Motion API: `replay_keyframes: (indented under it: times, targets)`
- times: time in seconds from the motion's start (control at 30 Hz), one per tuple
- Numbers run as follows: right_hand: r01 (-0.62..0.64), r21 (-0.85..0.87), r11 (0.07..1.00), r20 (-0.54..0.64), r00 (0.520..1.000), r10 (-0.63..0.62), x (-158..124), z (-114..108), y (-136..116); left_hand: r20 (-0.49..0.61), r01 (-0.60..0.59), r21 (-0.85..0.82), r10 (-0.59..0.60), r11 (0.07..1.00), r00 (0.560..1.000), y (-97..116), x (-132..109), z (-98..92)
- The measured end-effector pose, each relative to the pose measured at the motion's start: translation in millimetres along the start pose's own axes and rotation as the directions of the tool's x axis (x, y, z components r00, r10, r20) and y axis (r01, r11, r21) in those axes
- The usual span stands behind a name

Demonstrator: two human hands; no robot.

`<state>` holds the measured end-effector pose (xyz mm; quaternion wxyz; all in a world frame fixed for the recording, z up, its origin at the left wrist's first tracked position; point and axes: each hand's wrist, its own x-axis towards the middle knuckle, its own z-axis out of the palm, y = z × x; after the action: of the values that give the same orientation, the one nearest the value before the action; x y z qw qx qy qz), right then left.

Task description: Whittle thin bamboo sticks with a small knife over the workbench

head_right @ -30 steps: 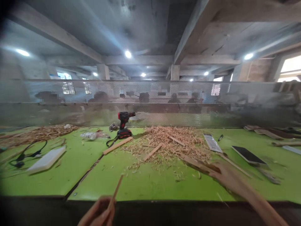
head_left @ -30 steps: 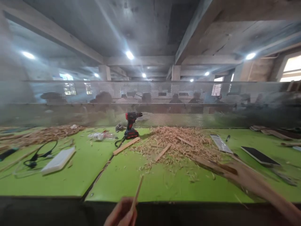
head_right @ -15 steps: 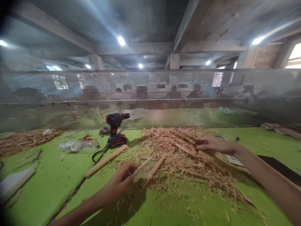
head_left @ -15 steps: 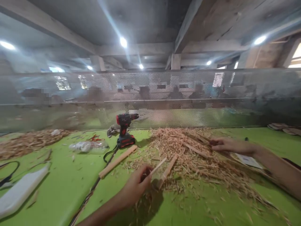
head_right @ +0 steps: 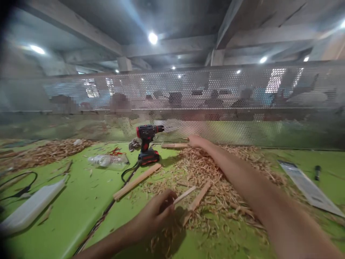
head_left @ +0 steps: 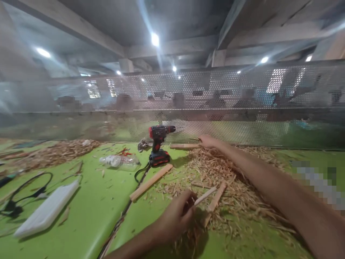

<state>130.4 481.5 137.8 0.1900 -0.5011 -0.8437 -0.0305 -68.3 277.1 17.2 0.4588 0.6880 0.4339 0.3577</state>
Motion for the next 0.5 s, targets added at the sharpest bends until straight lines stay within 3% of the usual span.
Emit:
replay_keyframes:
  times: [0.07, 0.27, 0.4, 0.5]
  targets:
    - [0.003, -0.006, 1.0, 0.107, 0.994, -0.002, -20.9, -6.7, 15.4, -0.005, 0.018, -0.021, -0.018, 1.0, 1.0, -1.5, 5.8, 3.3]
    - [0.008, 0.242, 0.97, 0.186, 0.981, -0.055, -119.9, -31.4, 70.0, -0.065, 0.042, -0.24, -0.059, 0.97, 0.996, 1.7, 46.9, 39.1]
    - [-0.045, 0.331, 0.942, 0.132, 0.991, 0.001, -176.9, -32.6, 73.7, -0.113, 0.017, -0.377, -0.064, 0.926, 0.992, 5.0, 64.8, 70.9]
    - [-0.1, 0.35, 0.931, 0.088, 0.993, 0.073, -201.7, -20.5, 66.1, -0.112, -0.002, -0.402, -0.047, 0.916, 0.993, 3.9, 62.5, 81.0]
